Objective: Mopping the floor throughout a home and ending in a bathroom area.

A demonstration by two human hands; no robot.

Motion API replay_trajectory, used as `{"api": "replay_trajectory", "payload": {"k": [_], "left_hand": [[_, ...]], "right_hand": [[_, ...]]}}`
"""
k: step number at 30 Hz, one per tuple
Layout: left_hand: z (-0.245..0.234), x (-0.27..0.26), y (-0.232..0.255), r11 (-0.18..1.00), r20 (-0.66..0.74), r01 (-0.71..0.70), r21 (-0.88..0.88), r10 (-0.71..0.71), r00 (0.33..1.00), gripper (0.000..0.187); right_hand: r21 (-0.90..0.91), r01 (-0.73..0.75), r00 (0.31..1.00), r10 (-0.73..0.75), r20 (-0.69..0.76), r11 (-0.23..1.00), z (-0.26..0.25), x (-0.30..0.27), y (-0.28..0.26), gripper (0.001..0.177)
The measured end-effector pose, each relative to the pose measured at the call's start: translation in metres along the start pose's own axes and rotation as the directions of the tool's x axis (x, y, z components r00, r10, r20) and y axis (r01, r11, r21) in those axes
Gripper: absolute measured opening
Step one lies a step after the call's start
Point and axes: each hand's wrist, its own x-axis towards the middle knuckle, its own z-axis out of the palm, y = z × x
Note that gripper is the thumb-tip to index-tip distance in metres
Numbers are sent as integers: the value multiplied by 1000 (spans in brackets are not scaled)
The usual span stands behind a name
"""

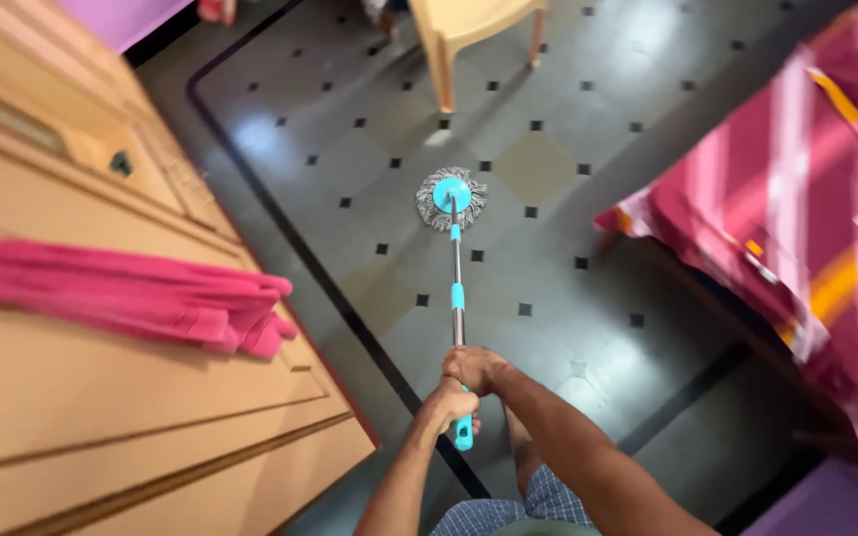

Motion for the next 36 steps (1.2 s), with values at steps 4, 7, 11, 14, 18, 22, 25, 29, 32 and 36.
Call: {"api": "replay_trajectory", "payload": {"k": [4, 7, 11, 14, 18, 22, 25, 29, 32, 36], "left_hand": [[13, -9, -15, 992, 77, -2, 127, -8, 997, 13], [20, -17, -49, 981, 150, -51, 188, 23, 988, 13], [16, -54, -95, 942, 159, -115, 315, 67, 985, 16], [1, -93, -136, 911, 174, -145, 386, 83, 981, 24], [-15, -98, -207, 887, 271, -145, 438, 24, 962, 28], [-7, -124, -236, 883, 336, -123, 454, -41, 941, 28], [14, -133, -244, 867, 339, -83, 492, -102, 935, 29], [51, -135, -254, 789, 339, -44, 612, -213, 916, 18], [87, -133, -274, 738, 364, -54, 672, -265, 893, 15], [123, -154, -296, 682, 430, -126, 720, -296, 853, 13]], "right_hand": [[-44, -76, 995, 73, -60, 996, 22, -33, -15, 13], [-72, -162, 984, 155, -90, 984, 50, -57, -41, 13], [-18, -366, 925, 361, -120, 930, 77, -74, -112, 15], [16, -436, 889, 434, -149, 900, 109, -71, -166, 16], [-39, -334, 926, 320, -201, 942, 167, -72, -213, 16], [-17, -393, 885, 373, -280, 919, 175, -95, -266, 14], [34, -428, 829, 408, -383, 903, 179, -122, -287, 14], [88, -488, 753, 470, -461, 868, 183, -165, -309, 13], [112, -535, 729, 524, -440, 837, 181, -206, -329, 13], [105, -590, 718, 580, -385, 800, 220, -249, -341, 13]]}}
